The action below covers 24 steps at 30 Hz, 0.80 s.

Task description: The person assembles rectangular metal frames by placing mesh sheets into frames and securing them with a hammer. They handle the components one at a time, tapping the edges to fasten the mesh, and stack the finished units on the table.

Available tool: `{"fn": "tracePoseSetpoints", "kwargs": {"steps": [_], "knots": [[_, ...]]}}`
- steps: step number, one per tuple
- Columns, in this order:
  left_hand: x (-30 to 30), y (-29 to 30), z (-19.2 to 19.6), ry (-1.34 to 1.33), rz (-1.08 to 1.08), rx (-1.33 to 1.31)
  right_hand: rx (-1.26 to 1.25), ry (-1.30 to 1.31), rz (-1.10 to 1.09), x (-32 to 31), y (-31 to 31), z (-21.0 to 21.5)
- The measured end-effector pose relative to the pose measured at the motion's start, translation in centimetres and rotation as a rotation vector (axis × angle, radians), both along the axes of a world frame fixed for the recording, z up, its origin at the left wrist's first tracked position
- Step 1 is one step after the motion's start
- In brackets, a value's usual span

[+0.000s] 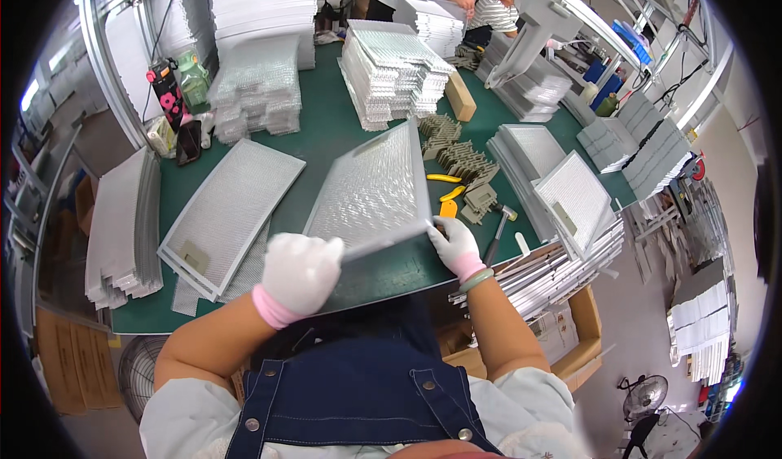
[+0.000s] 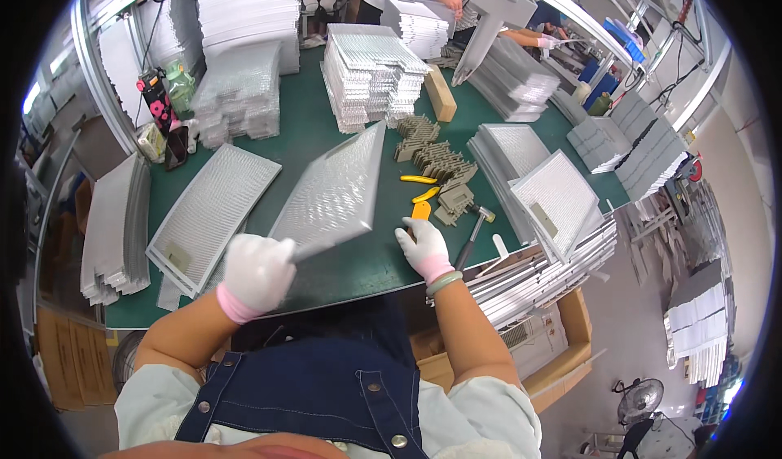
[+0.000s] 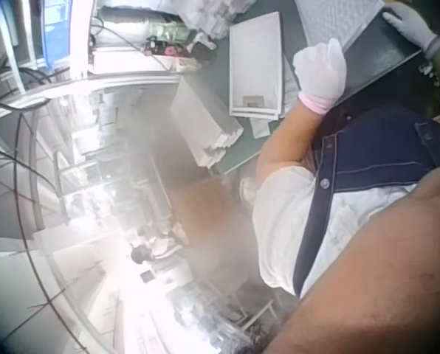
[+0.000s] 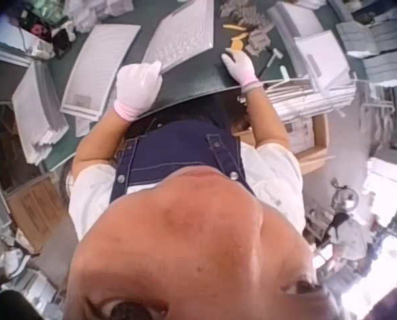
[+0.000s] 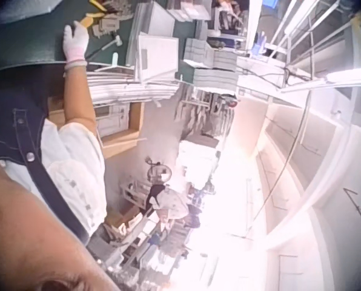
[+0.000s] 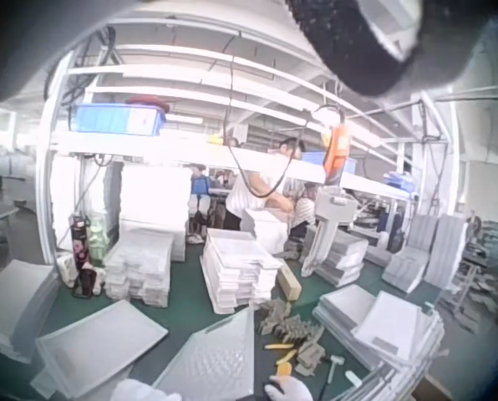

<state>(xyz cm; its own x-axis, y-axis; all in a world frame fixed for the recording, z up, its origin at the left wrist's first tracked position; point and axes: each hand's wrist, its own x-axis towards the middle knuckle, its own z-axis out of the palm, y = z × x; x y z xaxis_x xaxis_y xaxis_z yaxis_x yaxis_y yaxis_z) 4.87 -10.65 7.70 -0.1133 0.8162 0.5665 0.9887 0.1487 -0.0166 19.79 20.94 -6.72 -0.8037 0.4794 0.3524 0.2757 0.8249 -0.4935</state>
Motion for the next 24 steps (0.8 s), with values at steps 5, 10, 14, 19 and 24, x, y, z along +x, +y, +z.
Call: {"fn": "tracePoseSetpoints", "kwargs": {"steps": [5,10,14,19,24], "knots": [[-2.1,-5.0,0.4,0.208,-0.140,0.423,-1.435,0.616,0.020,-0.9,-0.8,5.4],[-5.7,-8.3,1.8,0.094,-0.328,0.276,-1.799,0.686,0.617,4.0,0.8,12.0],[-5.8,-4.8,-2.2,-0.106,-0.205,0.809,-1.679,0.447,0.499,7.8,2.0,9.0],[-5.7,-0.1,-3.7,-0.362,0.112,0.428,-1.503,0.768,0.151,15.0,-1.2,10.1],[-3.2,0.7,-4.1,-0.388,0.141,0.185,-1.292,1.298,-0.323,22.3,-0.3,11.8]]}}
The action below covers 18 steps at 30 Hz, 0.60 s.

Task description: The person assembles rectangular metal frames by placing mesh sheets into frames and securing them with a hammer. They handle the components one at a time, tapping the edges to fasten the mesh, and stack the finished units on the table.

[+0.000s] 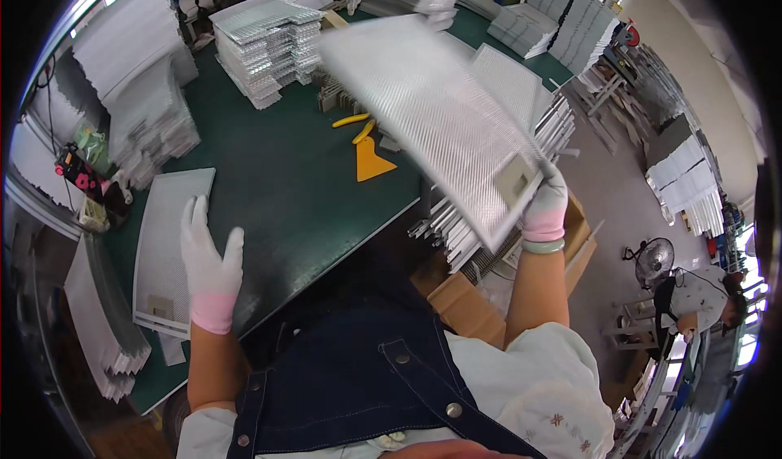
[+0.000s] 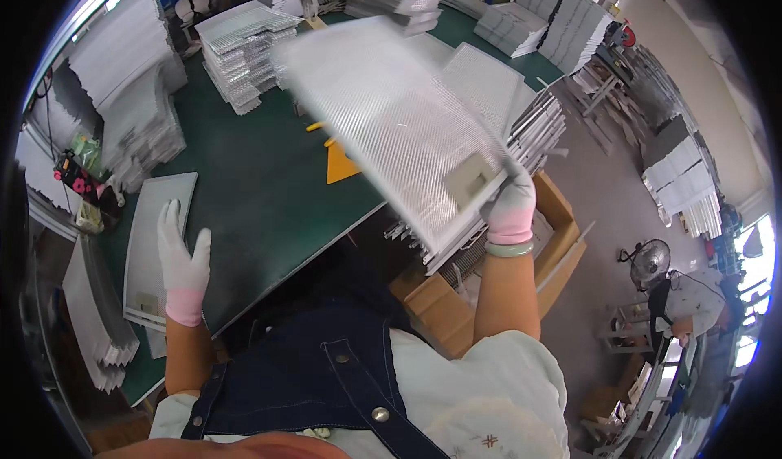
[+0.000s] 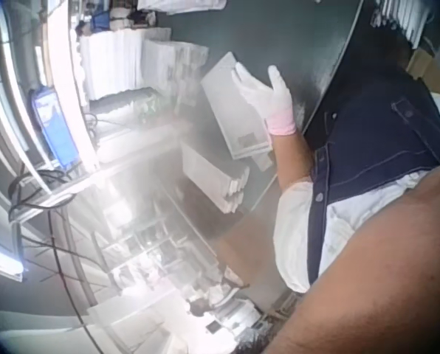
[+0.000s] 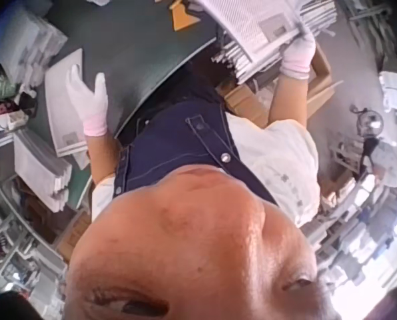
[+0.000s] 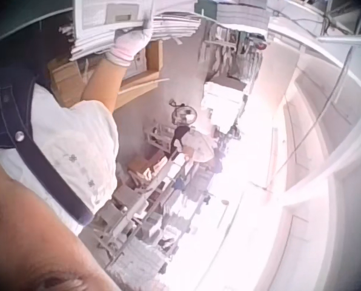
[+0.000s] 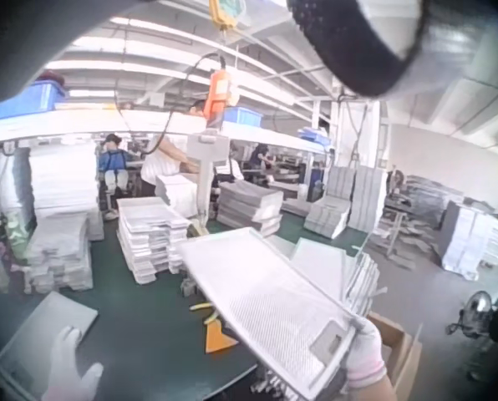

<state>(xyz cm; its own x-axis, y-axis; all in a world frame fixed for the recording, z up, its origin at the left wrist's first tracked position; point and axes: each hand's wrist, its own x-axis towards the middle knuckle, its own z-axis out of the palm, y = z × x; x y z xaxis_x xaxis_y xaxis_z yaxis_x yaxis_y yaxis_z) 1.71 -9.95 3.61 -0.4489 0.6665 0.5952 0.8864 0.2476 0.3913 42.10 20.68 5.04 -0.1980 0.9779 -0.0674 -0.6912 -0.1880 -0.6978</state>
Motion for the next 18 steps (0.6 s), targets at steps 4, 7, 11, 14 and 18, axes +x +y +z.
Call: {"fn": "tracePoseSetpoints", "kwargs": {"steps": [4,7,11,14,18], "knots": [[-0.5,-2.5,-1.4,-0.037,0.027,-0.063,-0.008,0.068,-0.072,-0.6,4.7,0.0],[-0.5,-3.5,-0.1,0.031,0.084,-0.119,0.220,-0.194,-0.144,1.6,13.2,-3.2],[-2.7,-7.2,0.4,0.121,0.311,-0.114,0.809,-2.000,-0.428,0.6,11.9,-0.4],[-7.9,-13.1,-0.6,0.236,0.520,-0.172,0.048,-1.029,-0.283,1.4,10.9,1.5],[-11.6,-19.5,0.1,0.087,0.809,-0.412,0.601,-2.016,-0.970,-2.9,6.5,1.6]]}}
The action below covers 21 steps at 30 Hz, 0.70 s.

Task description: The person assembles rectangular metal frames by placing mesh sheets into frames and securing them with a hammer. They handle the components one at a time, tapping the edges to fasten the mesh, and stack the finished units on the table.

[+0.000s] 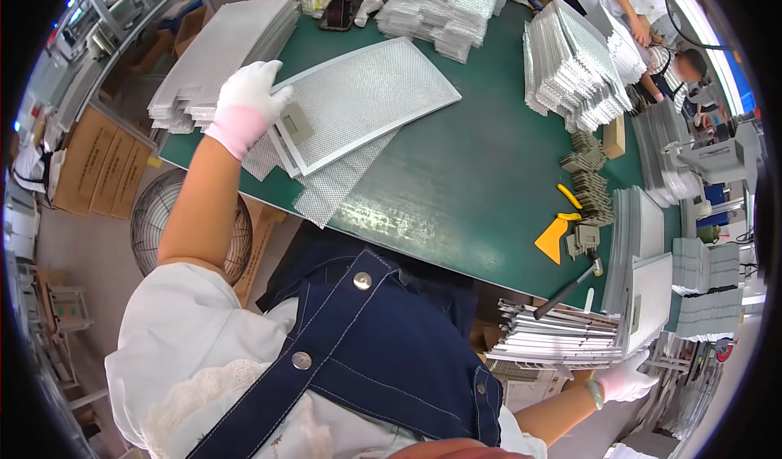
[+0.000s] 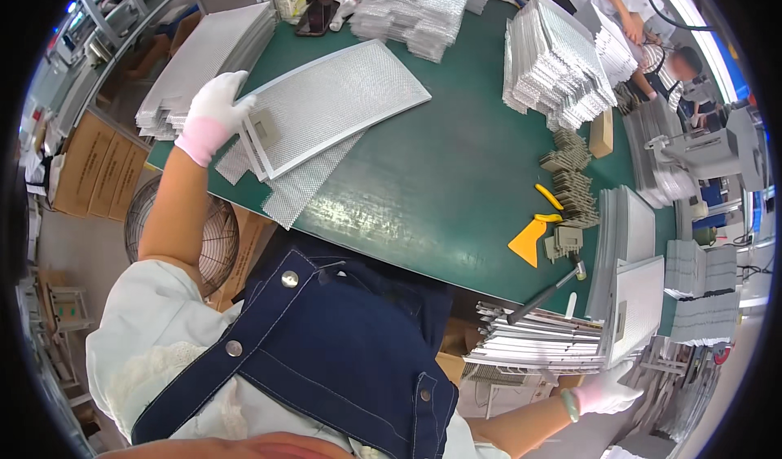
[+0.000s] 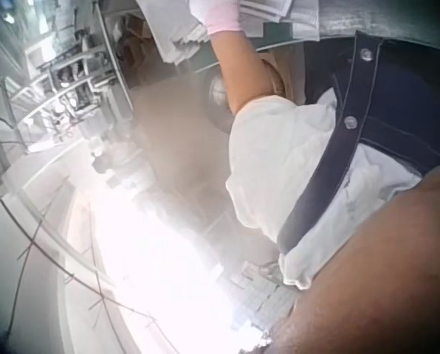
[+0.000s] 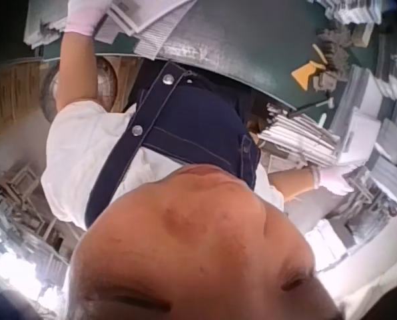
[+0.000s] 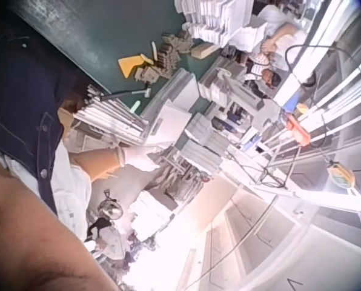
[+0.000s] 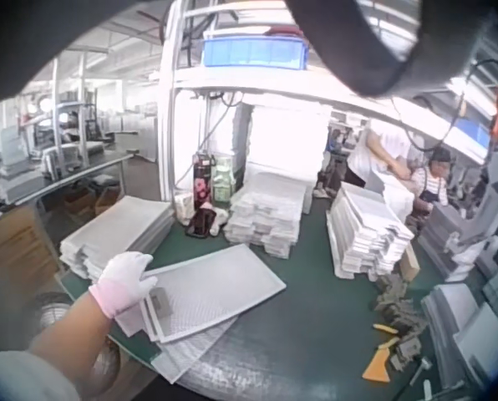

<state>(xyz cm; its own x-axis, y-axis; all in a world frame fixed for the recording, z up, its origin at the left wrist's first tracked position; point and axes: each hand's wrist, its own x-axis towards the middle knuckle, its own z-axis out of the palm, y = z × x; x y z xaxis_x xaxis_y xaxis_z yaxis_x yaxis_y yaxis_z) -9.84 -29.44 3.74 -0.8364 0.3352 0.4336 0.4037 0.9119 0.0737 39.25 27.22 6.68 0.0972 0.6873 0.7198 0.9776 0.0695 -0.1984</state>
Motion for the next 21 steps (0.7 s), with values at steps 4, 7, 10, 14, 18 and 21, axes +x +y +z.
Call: {"fn": "tracePoseSetpoints", "kwargs": {"steps": [4,7,10,14,18,21], "knots": [[1.3,1.8,-1.6,-0.041,-0.235,-0.007,-0.195,0.299,0.680,-8.0,-7.6,-3.1],[4.5,6.5,-2.7,-0.344,-0.214,-0.190,-0.209,-0.136,0.689,-10.6,-8.0,-9.7],[6.3,8.6,-3.6,-0.357,-0.131,-0.243,-0.501,-0.035,0.521,-12.2,-8.1,-11.7],[5.6,8.7,-5.6,-0.312,-0.177,-0.257,-0.316,-0.145,0.517,-12.1,-8.1,-12.9],[5.4,8.6,-4.0,-0.271,-0.260,-0.178,-0.070,-0.179,0.669,-13.8,-10.8,-10.9],[6.2,8.9,-1.0,-0.132,-0.336,-0.027,-0.362,0.387,1.182,-16.8,-14.8,-11.0]]}}
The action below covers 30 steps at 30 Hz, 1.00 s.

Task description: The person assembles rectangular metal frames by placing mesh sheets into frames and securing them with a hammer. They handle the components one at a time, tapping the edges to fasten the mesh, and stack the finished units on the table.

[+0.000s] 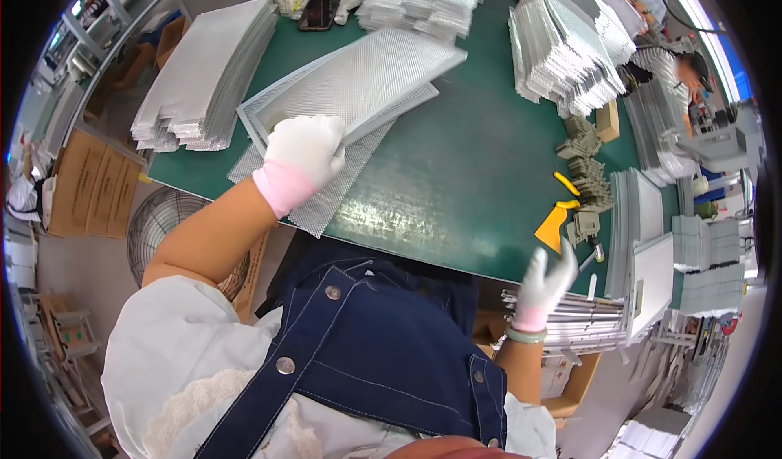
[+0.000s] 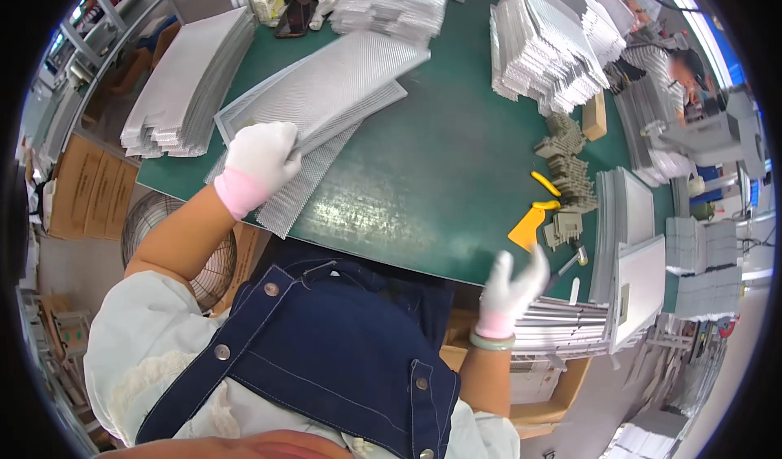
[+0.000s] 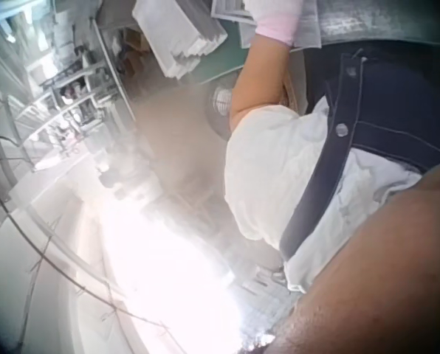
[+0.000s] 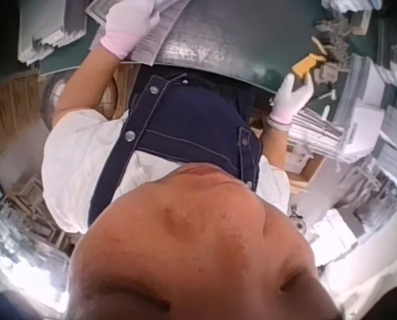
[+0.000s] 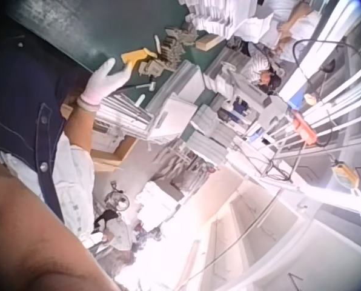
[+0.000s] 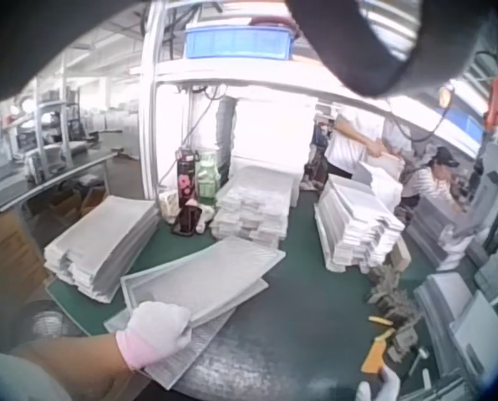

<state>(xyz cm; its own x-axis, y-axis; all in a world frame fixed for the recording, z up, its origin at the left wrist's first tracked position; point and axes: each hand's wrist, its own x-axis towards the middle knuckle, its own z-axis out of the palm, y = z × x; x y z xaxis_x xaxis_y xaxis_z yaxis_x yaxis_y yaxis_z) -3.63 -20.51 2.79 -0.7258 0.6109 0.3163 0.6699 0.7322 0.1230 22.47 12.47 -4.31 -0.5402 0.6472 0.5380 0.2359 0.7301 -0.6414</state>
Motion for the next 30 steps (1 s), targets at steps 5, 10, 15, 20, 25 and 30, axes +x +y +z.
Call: {"fn": "tracePoseSetpoints", "kwargs": {"steps": [5,10,15,20,25,30], "knots": [[7.8,3.0,0.5,0.105,-0.144,0.071,-1.589,0.351,0.797,-8.4,-8.1,3.6],[11.0,3.8,0.5,-0.176,-0.460,0.107,-1.471,0.476,0.701,-10.8,-8.5,3.0],[4.9,0.4,-0.3,0.286,-0.014,0.411,-1.230,0.473,0.828,-6.5,-7.9,4.1],[6.1,0.6,0.3,-0.311,-0.097,0.703,-1.222,0.437,0.929,-5.2,-8.6,5.9],[7.1,0.7,-1.0,-0.217,-0.013,0.712,-1.219,0.402,0.937,-4.2,-8.2,6.8],[7.8,0.4,-1.5,-0.108,-0.005,0.717,-1.223,0.382,0.971,-3.7,-8.0,6.8]]}}
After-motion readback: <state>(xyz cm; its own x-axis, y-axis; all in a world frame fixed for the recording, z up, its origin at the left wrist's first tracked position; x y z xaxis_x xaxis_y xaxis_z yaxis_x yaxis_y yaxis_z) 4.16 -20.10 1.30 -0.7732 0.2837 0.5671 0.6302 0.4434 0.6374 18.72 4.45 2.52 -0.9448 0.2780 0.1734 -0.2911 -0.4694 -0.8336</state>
